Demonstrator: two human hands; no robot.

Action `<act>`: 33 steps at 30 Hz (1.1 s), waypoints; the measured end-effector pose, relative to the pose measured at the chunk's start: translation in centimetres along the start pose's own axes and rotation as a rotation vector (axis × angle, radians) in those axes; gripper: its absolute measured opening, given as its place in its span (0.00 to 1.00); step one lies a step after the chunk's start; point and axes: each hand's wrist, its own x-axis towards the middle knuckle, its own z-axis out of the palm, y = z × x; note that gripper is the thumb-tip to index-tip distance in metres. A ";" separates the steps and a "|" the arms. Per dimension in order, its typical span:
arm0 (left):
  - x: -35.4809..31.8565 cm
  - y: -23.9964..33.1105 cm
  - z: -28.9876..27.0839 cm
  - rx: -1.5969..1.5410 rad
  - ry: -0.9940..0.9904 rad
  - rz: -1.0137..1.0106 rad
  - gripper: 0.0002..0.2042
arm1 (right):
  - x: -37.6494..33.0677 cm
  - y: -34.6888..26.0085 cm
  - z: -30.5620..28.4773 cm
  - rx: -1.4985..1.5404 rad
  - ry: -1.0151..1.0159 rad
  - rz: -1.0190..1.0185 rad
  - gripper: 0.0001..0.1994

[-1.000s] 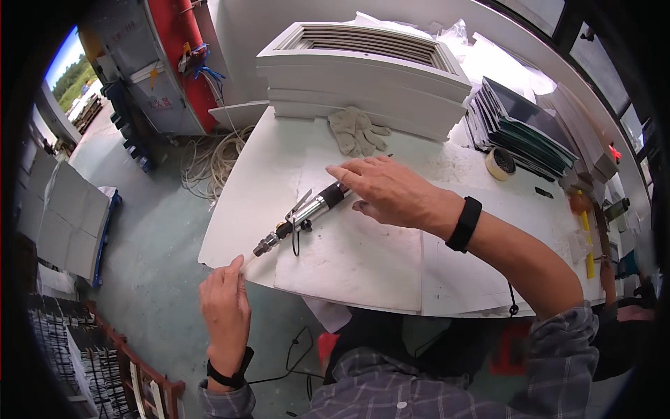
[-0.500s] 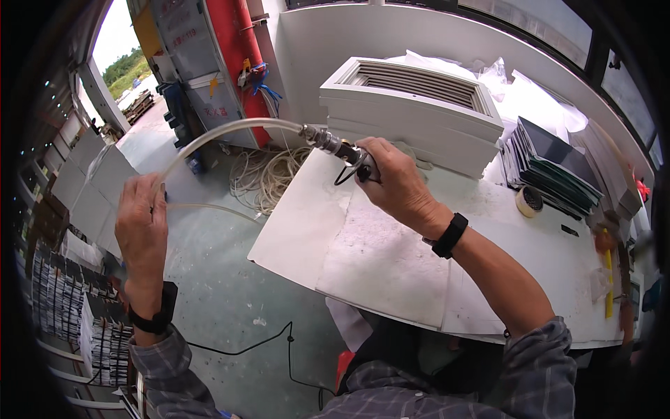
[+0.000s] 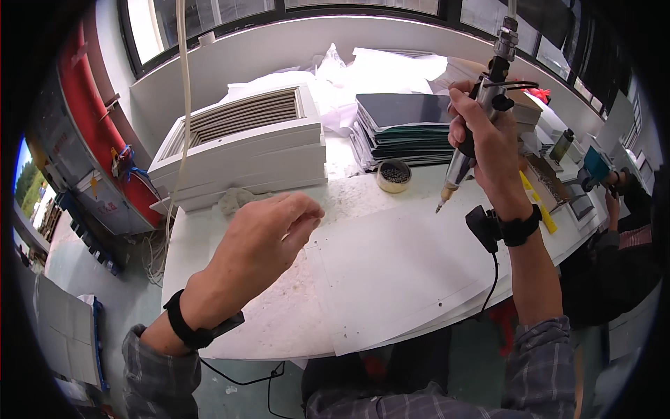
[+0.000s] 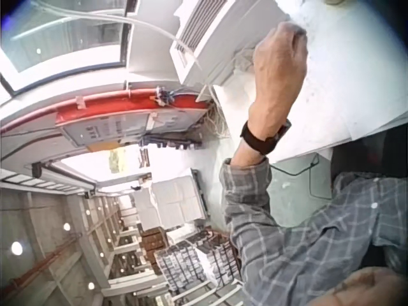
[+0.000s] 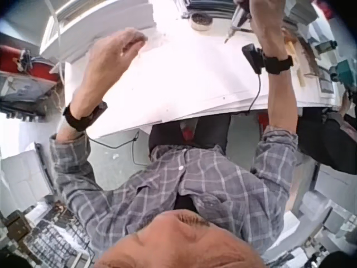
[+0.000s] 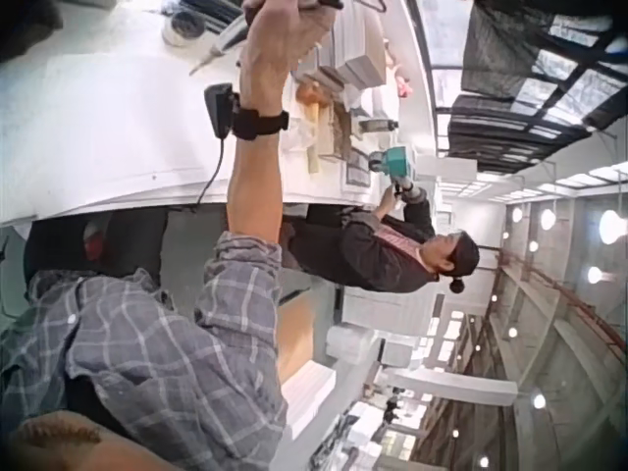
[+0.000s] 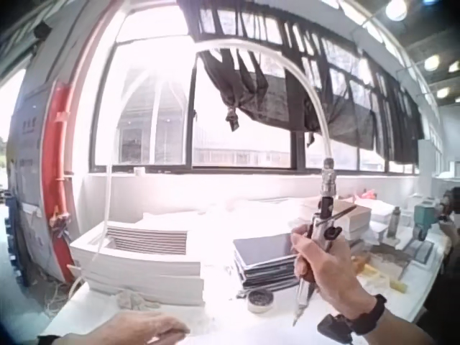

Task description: The person uses a pneumatic screwdriver to fasten screws into a white rectangular frame on a workbench. They then move to a pallet to inspect and stack white frame components, followed by placing a black panel into a frame and wiping the surface with a cloth.

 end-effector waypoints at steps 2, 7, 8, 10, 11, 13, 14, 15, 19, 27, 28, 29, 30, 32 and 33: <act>6.0 -1.7 4.4 -0.021 -0.119 -0.020 0.06 | -1.3 0.6 -3.7 -0.034 0.084 0.029 0.09; 16.0 -6.0 13.9 0.083 -0.263 0.117 0.09 | -4.0 1.7 -8.0 0.030 0.158 0.064 0.09; 17.2 -6.3 15.0 0.125 -0.344 0.094 0.10 | -4.3 2.0 -8.5 0.044 0.167 0.072 0.09; 19.2 -6.2 16.8 0.199 -0.501 0.052 0.11 | -4.8 2.6 -9.7 0.054 0.179 0.090 0.09; 19.8 -7.8 18.3 0.222 -0.510 0.095 0.15 | -4.9 2.8 -10.1 0.062 0.180 0.090 0.09; 20.9 -8.7 19.9 0.191 -0.525 0.136 0.17 | -5.1 3.0 -11.1 0.062 0.190 0.108 0.10; 21.3 -9.2 20.6 0.178 -0.533 0.153 0.19 | -5.1 3.2 -11.5 0.081 0.197 0.108 0.10; 22.0 -8.7 20.5 0.158 -0.587 0.109 0.21 | -5.1 3.5 -11.8 0.099 0.206 0.110 0.10; 23.0 -8.4 20.5 0.128 -0.637 0.070 0.20 | -5.2 3.9 -12.4 0.111 0.210 0.122 0.11; 22.5 -8.4 21.3 0.138 -0.520 0.114 0.11 | -5.4 4.9 -12.3 0.208 0.229 0.110 0.10; 22.4 -8.5 21.3 0.126 -0.498 0.095 0.10 | -5.5 5.0 -12.3 0.201 0.223 0.110 0.10; 22.3 -8.5 21.3 0.137 -0.480 0.103 0.09 | -5.5 5.2 -12.4 0.195 0.217 0.111 0.10; 22.3 -8.6 21.5 0.144 -0.462 0.112 0.08 | -5.6 5.4 -12.4 0.185 0.211 0.113 0.10; 22.1 -8.8 21.9 0.151 -0.439 0.125 0.07 | -5.6 5.7 -12.5 0.189 0.219 0.122 0.09; 22.2 -8.8 21.8 0.155 -0.431 0.131 0.07 | -5.6 5.8 -12.6 0.193 0.223 0.121 0.09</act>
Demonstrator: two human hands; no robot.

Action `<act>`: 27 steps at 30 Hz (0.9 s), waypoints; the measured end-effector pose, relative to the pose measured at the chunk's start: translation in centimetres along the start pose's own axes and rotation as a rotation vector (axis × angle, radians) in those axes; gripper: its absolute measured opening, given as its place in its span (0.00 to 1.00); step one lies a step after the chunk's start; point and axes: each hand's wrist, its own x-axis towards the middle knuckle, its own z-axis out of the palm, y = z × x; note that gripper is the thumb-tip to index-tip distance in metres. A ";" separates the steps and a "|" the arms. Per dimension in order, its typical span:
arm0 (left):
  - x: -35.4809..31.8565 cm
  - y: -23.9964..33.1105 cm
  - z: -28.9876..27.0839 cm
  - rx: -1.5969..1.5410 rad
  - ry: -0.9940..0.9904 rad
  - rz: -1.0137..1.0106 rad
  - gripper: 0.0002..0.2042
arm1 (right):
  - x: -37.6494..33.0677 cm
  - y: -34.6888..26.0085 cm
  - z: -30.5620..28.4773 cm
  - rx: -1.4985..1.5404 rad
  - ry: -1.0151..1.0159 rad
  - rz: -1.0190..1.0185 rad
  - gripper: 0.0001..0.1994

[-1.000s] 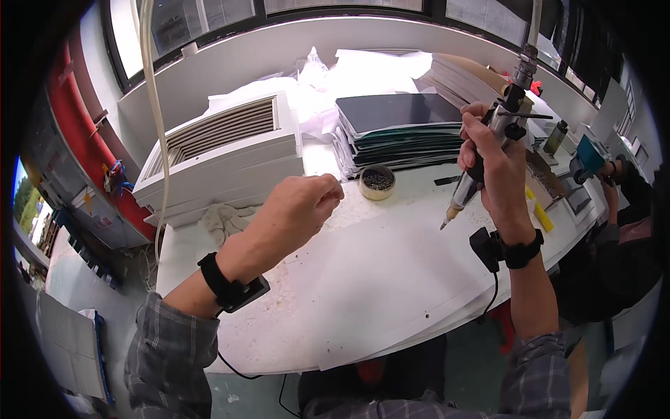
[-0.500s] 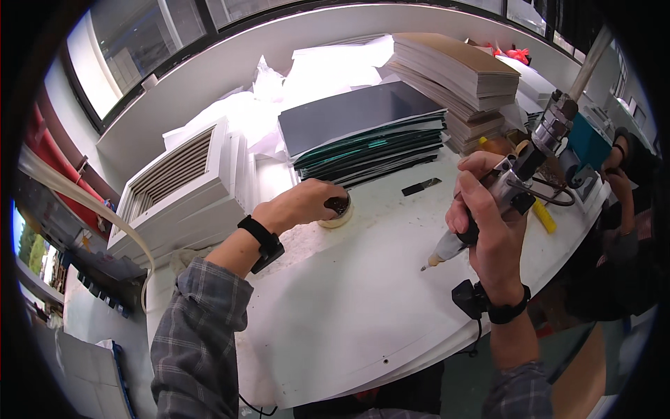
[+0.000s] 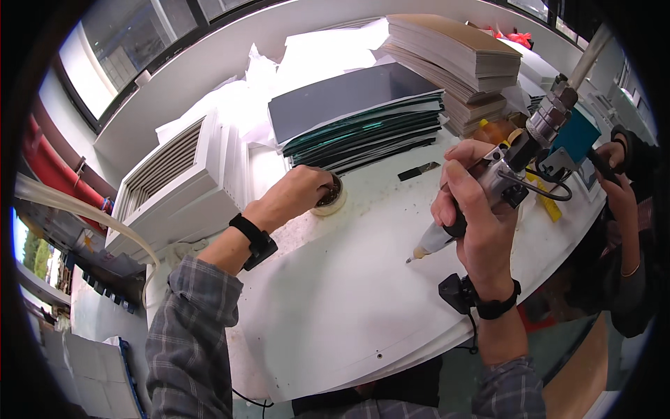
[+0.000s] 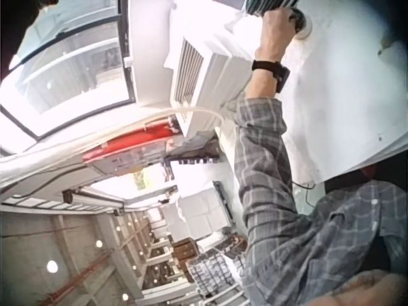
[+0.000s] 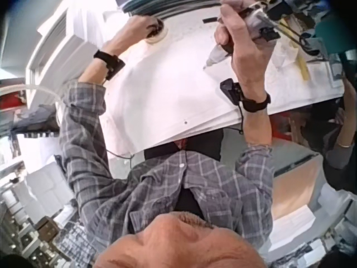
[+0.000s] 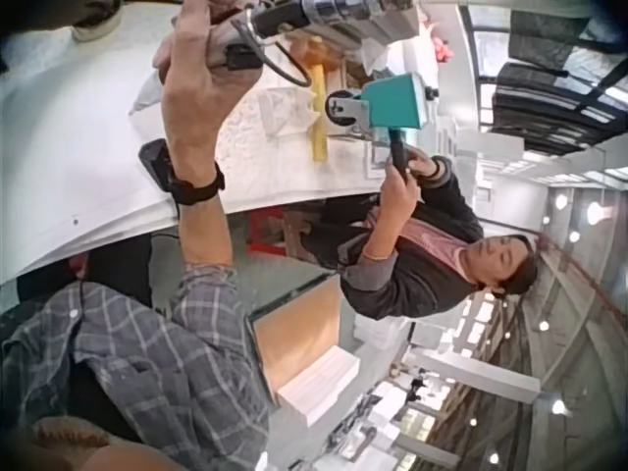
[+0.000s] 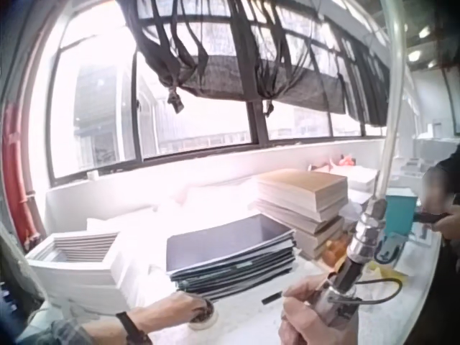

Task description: The person uses a pneumatic screwdriver to fasten screws into a white rectangular frame on a workbench. They then move to a pallet to inspect and stack white frame components, followed by placing a black panel into a frame and wiping the surface with a cloth.

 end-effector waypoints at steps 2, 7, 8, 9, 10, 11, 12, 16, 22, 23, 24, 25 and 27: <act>0.0 0.0 -0.2 0.010 0.011 -0.010 0.07 | 0.0 0.1 -0.1 0.006 0.009 0.001 0.09; -1.0 1.6 -1.8 0.009 0.069 0.003 0.07 | -0.2 0.1 -0.1 0.029 0.001 0.010 0.09; -1.7 2.4 -2.5 -0.019 0.073 -0.011 0.07 | -0.1 -0.1 -0.1 0.045 -0.011 0.001 0.09; -2.7 3.2 -2.5 -0.065 0.069 -0.030 0.06 | -0.2 0.5 -0.1 0.049 -0.021 0.009 0.09; -3.6 4.4 -2.3 -0.116 0.062 -0.043 0.06 | -0.3 0.4 -0.3 0.044 -0.014 0.007 0.09; -4.4 5.4 -1.9 -0.130 0.046 -0.025 0.06 | -0.2 0.2 -0.3 0.040 -0.008 0.006 0.09; -5.4 6.3 -1.0 -0.150 0.029 -0.009 0.06 | -0.4 0.4 -0.4 0.033 -0.002 0.010 0.09; -8.8 9.5 1.3 -0.174 -0.005 -0.005 0.05 | -1.0 -0.1 -0.4 0.054 -0.026 0.029 0.08; -11.0 10.7 2.9 -0.183 0.099 -0.015 0.06 | -1.7 -0.2 0.3 0.035 -0.091 0.100 0.07; -11.2 10.6 3.1 -0.203 0.136 -0.007 0.06 | -1.7 -0.3 0.4 0.028 -0.108 0.108 0.07; -11.2 10.5 3.3 -0.212 0.161 -0.024 0.06 | -1.7 -0.3 0.5 0.012 -0.105 0.114 0.07; -11.3 10.4 3.5 -0.220 0.186 -0.041 0.07 | -1.7 -0.3 0.5 0.013 -0.118 0.110 0.07; -11.6 10.1 3.6 -0.247 0.221 -0.089 0.08 | -1.7 -0.3 0.4 0.018 -0.146 0.106 0.08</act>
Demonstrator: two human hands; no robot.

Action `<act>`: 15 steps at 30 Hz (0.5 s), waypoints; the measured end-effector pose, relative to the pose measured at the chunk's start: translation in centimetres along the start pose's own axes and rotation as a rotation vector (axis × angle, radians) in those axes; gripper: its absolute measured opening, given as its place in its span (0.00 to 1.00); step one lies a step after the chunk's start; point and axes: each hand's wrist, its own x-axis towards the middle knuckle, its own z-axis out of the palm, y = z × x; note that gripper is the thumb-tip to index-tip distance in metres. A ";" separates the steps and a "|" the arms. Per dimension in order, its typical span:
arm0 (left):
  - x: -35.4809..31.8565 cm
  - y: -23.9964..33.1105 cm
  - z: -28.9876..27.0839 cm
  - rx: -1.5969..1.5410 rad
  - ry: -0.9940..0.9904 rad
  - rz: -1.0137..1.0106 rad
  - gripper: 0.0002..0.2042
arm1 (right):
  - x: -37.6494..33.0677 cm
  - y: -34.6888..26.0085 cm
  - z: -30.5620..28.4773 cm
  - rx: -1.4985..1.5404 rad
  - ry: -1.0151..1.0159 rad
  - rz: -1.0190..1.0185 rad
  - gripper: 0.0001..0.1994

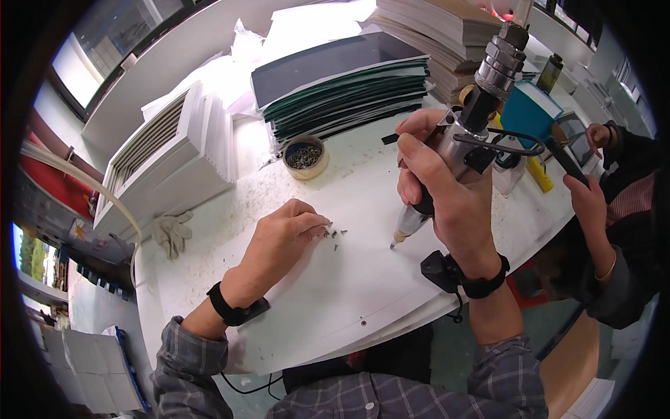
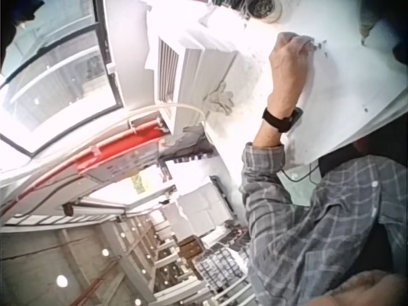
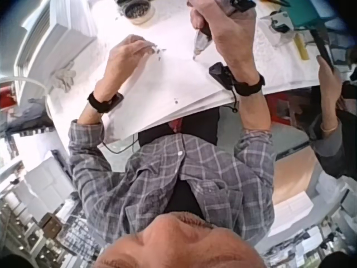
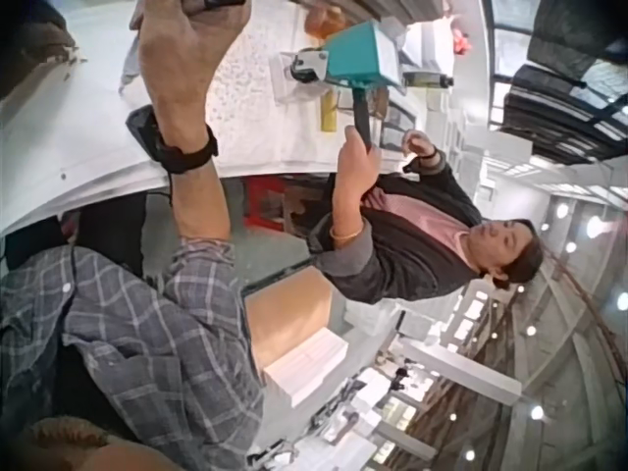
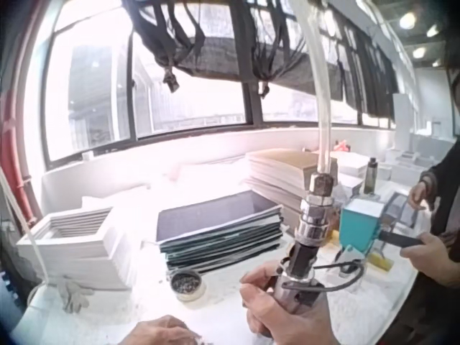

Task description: The person uses a pneumatic screwdriver to fasten screws into a white rectangular frame on a workbench. They then move to a pallet to inspect and stack white frame components, followed by placing a black panel into a frame and wiping the surface with a cloth.

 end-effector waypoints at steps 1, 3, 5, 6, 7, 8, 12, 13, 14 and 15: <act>-0.3 -0.3 -0.2 -0.016 0.014 -0.031 0.08 | -0.1 -0.1 0.0 -0.001 0.001 0.009 0.08; -0.8 -0.4 -0.5 -0.060 0.036 -0.086 0.08 | -0.3 -0.3 0.0 -0.008 0.004 0.027 0.10; -1.3 -0.2 -0.8 -0.116 0.053 -0.135 0.07 | -0.4 -0.4 0.1 -0.041 0.023 0.010 0.12; -1.8 0.3 -1.1 -0.183 0.061 -0.182 0.06 | -0.6 -0.4 0.2 -0.058 0.034 0.002 0.12; -2.2 1.0 -1.5 -0.250 0.068 -0.230 0.05 | -0.8 -0.2 0.3 -0.093 0.053 -0.019 0.14; -2.7 1.5 -1.8 -0.317 0.076 -0.278 0.04 | -1.0 0.2 0.3 -0.127 0.071 -0.040 0.16; -7.1 2.0 -2.9 -0.294 0.038 -0.321 0.05 | -1.9 1.1 1.3 -0.194 0.150 -0.109 0.20; -8.2 2.1 -3.1 -0.302 0.052 -0.283 0.05 | -2.1 0.9 1.5 -0.189 0.151 -0.110 0.20; -9.5 2.1 -3.2 -0.310 0.067 -0.247 0.06 | -2.2 0.5 1.9 -0.156 0.162 -0.121 0.21; -10.9 2.3 -3.6 -0.343 0.079 -0.294 0.06 | -2.6 -0.1 2.5 -0.098 0.166 -0.126 0.20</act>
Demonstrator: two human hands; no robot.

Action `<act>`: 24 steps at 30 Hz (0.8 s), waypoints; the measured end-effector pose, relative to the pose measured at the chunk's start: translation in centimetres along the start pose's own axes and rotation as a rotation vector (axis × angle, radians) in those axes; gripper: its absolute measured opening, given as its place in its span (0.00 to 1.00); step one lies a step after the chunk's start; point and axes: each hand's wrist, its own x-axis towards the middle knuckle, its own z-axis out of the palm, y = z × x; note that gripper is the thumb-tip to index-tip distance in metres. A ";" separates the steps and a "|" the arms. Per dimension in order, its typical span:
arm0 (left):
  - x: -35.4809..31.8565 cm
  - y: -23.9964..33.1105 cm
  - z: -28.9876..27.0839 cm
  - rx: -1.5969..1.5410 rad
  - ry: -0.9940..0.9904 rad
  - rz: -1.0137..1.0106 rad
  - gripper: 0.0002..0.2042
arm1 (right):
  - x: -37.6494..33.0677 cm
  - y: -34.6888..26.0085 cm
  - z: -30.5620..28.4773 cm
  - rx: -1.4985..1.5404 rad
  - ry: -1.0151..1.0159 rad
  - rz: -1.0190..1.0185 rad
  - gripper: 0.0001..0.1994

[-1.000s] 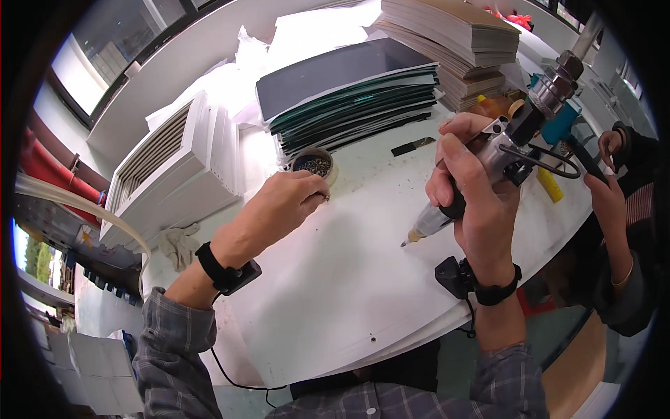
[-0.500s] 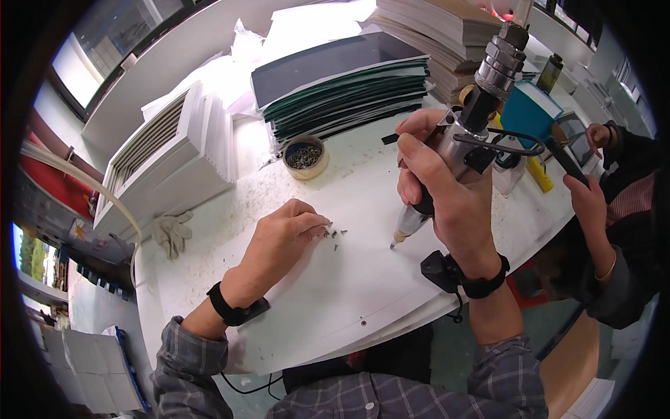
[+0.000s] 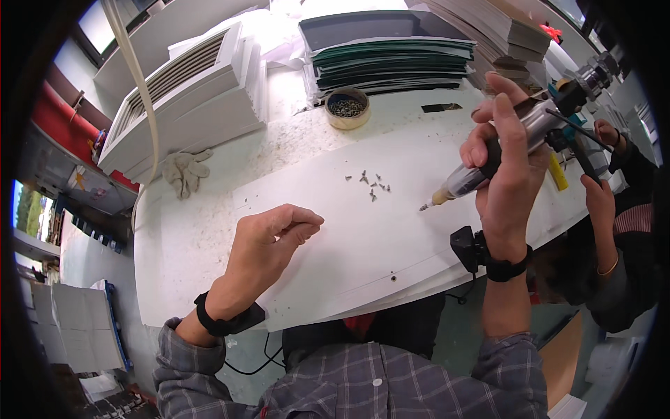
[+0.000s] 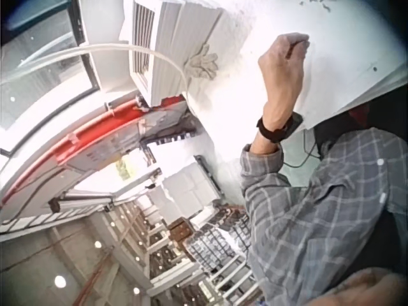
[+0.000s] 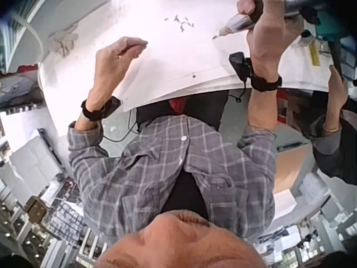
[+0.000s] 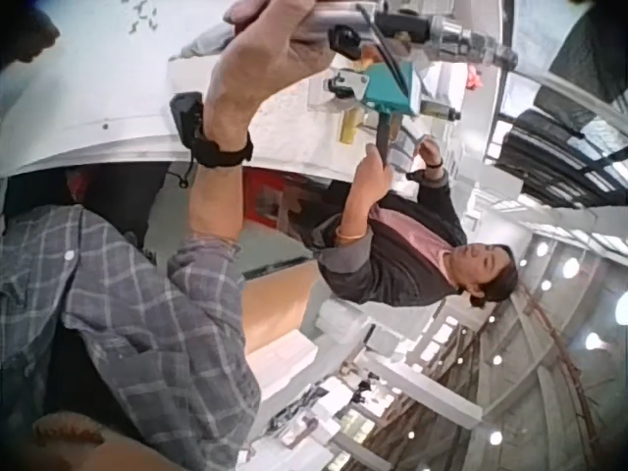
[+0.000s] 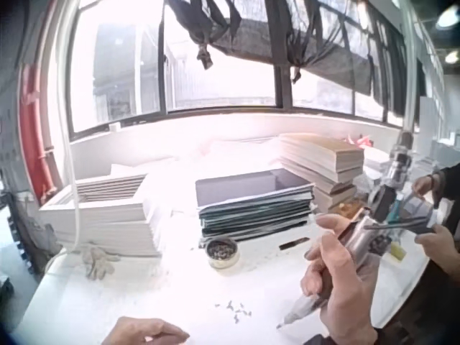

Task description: The person uses a pneumatic screwdriver to fasten screws into a white rectangular frame on a workbench. They then move to a pallet to inspect and stack white frame components, followed by placing a black panel into a frame and wiping the surface with a cloth.

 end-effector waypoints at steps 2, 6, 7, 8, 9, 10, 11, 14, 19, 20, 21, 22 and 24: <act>-2.1 -0.2 -1.2 -0.067 0.040 -0.069 0.07 | -0.5 -1.4 1.3 0.069 -0.026 0.004 0.20; -7.7 -0.8 -2.0 -0.236 0.165 -0.199 0.08 | -3.2 -3.0 5.6 0.162 -0.180 0.076 0.21; -9.0 -0.9 -1.8 -0.280 0.195 -0.228 0.08 | -3.9 -3.0 6.7 0.224 -0.218 0.092 0.20; -10.1 -1.0 -1.6 -0.325 0.223 -0.257 0.08 | -4.6 -2.7 7.6 0.322 -0.287 0.114 0.20; -11.2 -1.2 -1.3 -0.373 0.253 -0.281 0.08 | -5.3 -2.5 8.4 0.415 -0.353 0.142 0.19; -12.1 -1.2 -1.1 -0.392 0.257 -0.311 0.11 | -6.1 -2.2 9.3 0.484 -0.404 0.164 0.19; -12.9 -1.2 -1.0 -0.404 0.272 -0.319 0.11 | -6.7 -2.2 10.1 0.542 -0.459 0.193 0.19; -14.4 -2.0 -0.1 -0.484 0.319 -0.302 0.14 | -8.1 -1.9 12.2 0.574 -0.534 0.229 0.18; -15.2 -2.3 0.2 -0.565 0.311 -0.316 0.15 | -9.3 -1.8 14.3 0.492 -0.573 0.235 0.17; -15.3 -2.5 0.3 -0.580 0.313 -0.303 0.15 | -9.6 -1.8 14.6 0.479 -0.568 0.241 0.17; -15.5 -2.6 0.4 -0.592 0.314 -0.292 0.15 | -9.8 -1.8 14.9 0.467 -0.560 0.241 0.17; -15.5 -2.7 0.3 -0.596 0.312 -0.295 0.15 | -10.0 -1.8 15.2 0.454 -0.553 0.240 0.17; -15.7 -2.7 0.1 -0.603 0.305 -0.302 0.15 | -10.3 -1.8 15.7 0.432 -0.537 0.234 0.16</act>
